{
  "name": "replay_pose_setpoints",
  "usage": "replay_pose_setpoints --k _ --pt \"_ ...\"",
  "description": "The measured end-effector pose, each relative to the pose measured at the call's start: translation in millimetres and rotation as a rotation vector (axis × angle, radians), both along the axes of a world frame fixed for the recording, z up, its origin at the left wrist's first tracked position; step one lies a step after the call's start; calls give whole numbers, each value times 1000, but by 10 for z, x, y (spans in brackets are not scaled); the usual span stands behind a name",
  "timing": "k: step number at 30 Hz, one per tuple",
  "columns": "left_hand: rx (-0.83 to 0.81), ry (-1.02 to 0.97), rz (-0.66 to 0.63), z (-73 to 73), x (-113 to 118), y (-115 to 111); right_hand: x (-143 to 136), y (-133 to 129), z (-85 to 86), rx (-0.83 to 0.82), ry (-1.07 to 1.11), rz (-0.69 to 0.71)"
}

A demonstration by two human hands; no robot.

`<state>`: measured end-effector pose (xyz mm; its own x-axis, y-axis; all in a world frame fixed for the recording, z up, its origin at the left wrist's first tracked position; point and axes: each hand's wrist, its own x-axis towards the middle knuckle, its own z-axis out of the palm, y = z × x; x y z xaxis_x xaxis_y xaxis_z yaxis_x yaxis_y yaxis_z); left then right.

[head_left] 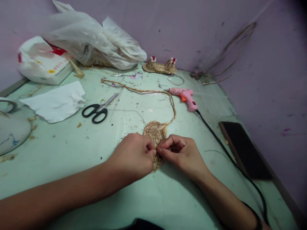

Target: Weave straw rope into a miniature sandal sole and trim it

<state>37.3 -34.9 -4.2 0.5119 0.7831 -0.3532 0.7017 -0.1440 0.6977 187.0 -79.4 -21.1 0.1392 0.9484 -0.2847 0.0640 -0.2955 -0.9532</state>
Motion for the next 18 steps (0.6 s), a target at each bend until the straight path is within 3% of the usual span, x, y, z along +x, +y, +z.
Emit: replay_pose_setpoints --k 9,18 --pt "-33 -136 8 -25 27 49 26 27 4 -43 124 22" --pt "69 -71 -11 -36 45 3 42 16 -2 -27 97 31"
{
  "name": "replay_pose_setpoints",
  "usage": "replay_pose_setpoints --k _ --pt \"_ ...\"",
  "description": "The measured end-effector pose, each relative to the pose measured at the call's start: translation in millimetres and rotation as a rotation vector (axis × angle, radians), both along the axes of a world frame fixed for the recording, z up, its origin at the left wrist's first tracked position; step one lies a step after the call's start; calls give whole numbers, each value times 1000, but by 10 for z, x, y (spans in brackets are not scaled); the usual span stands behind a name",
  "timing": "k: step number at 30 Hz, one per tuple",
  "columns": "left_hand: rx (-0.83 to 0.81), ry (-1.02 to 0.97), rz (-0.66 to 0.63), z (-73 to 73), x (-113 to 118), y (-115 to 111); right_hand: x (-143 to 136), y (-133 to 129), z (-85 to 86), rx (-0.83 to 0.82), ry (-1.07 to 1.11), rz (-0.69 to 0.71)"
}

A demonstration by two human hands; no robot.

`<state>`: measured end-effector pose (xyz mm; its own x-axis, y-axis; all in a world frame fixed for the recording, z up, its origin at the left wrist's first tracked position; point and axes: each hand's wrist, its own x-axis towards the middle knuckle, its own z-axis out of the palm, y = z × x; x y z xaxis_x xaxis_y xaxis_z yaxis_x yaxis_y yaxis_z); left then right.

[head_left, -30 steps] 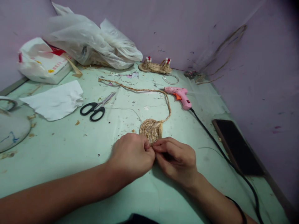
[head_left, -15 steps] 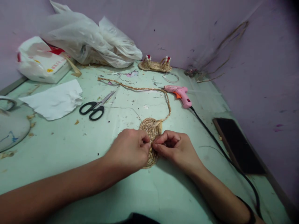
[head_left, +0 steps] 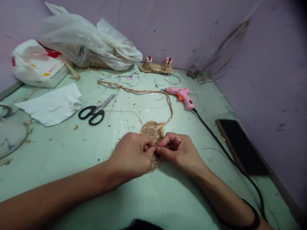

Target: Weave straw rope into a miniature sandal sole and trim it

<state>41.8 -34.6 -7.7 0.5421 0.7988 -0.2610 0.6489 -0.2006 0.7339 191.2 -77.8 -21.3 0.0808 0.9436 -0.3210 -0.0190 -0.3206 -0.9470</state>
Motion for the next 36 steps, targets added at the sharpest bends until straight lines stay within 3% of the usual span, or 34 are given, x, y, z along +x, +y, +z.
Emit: replay_pose_setpoints --k 11,16,22,33,36 --pt "266 208 -178 47 22 -42 13 7 -10 -3 6 24" --pt "253 272 -243 136 29 -36 2 -4 -21 14 -30 -4" --pt "35 117 -139 96 13 44 -24 -24 -25 12 -78 -46" --pt "-135 -46 10 64 9 66 -79 -53 -42 114 -164 -87" --pt "-107 -85 57 72 23 111 -85 -57 -53 158 -187 -88"
